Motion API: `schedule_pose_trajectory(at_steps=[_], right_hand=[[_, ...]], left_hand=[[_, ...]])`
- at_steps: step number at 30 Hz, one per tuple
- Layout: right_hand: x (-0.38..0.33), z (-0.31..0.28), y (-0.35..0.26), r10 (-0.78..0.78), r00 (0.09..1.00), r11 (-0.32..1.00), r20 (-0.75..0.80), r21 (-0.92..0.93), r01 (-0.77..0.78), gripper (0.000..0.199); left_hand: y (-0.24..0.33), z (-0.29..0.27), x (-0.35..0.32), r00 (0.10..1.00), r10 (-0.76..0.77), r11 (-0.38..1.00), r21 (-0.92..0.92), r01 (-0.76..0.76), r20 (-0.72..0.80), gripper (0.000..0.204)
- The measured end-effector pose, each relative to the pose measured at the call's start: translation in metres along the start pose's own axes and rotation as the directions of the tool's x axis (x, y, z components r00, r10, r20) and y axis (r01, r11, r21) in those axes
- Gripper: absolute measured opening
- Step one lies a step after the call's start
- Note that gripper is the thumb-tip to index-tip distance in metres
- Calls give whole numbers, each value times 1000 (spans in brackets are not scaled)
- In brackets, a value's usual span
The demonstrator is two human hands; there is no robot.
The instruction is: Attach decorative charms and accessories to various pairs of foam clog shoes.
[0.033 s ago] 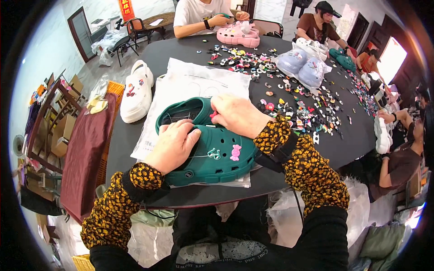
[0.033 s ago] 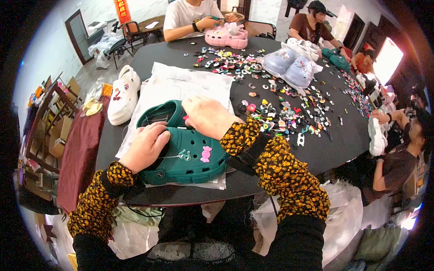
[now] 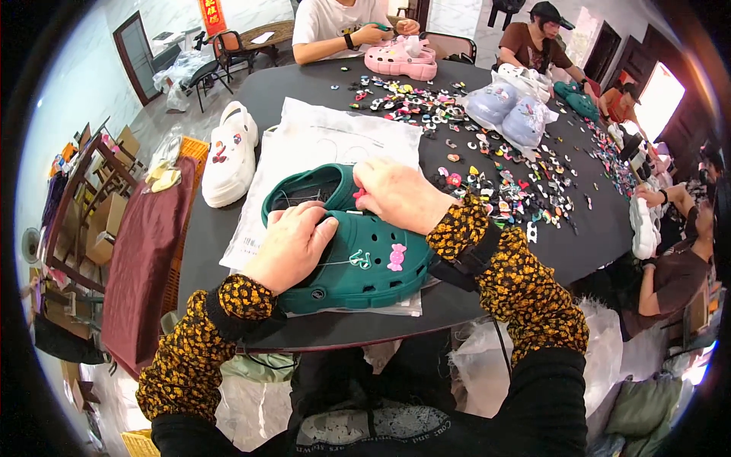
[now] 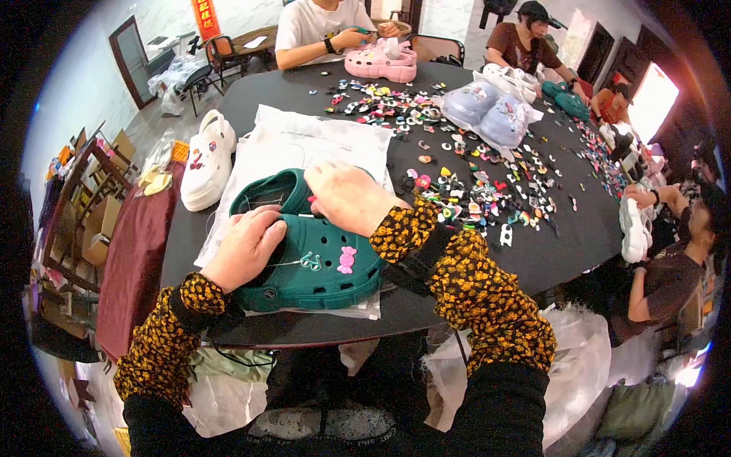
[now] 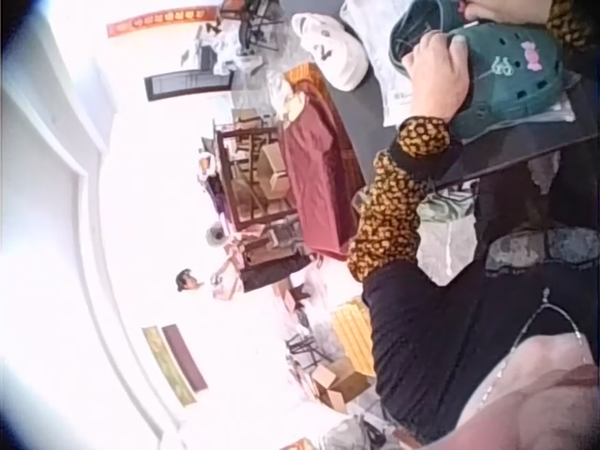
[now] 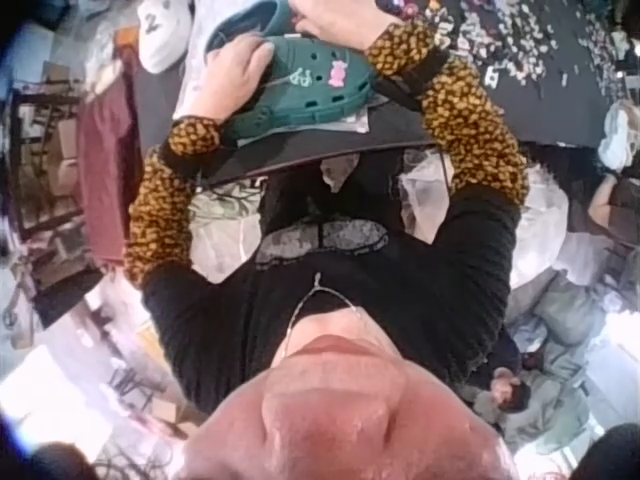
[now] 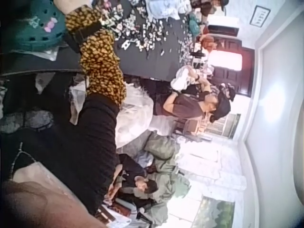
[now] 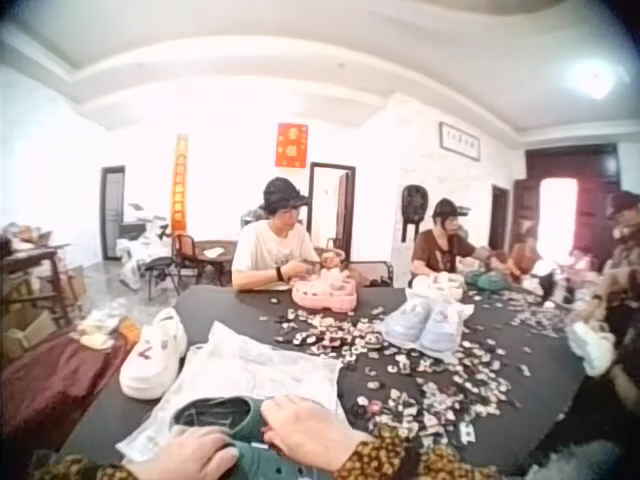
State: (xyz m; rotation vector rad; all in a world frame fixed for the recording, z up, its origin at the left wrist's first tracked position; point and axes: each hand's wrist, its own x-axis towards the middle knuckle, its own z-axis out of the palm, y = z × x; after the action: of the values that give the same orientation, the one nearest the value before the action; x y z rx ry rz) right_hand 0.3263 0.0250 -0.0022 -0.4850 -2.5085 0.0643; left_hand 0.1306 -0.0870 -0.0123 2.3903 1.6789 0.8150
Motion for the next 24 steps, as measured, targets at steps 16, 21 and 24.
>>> schedule_pose_trajectory(at_steps=[16, 21, 24], right_hand=[[-1, 5, -8, -13, 998, 998, 64, -54, 16, 18], [-7, 8, -7, -19, 1000, 1000, 9, -7, 19, 14], [-13, 6, -14, -32, 999, 999, 8, 17, 31, 10]], left_hand=[[3, -2, -2, 1000, -7, 1000, -12, 7, -12, 27], [7, -10, 3, 993, -104, 983, -147, 112, 60, 31], [11, -20, 4, 980, -178, 941, -275, 196, 89, 33]])
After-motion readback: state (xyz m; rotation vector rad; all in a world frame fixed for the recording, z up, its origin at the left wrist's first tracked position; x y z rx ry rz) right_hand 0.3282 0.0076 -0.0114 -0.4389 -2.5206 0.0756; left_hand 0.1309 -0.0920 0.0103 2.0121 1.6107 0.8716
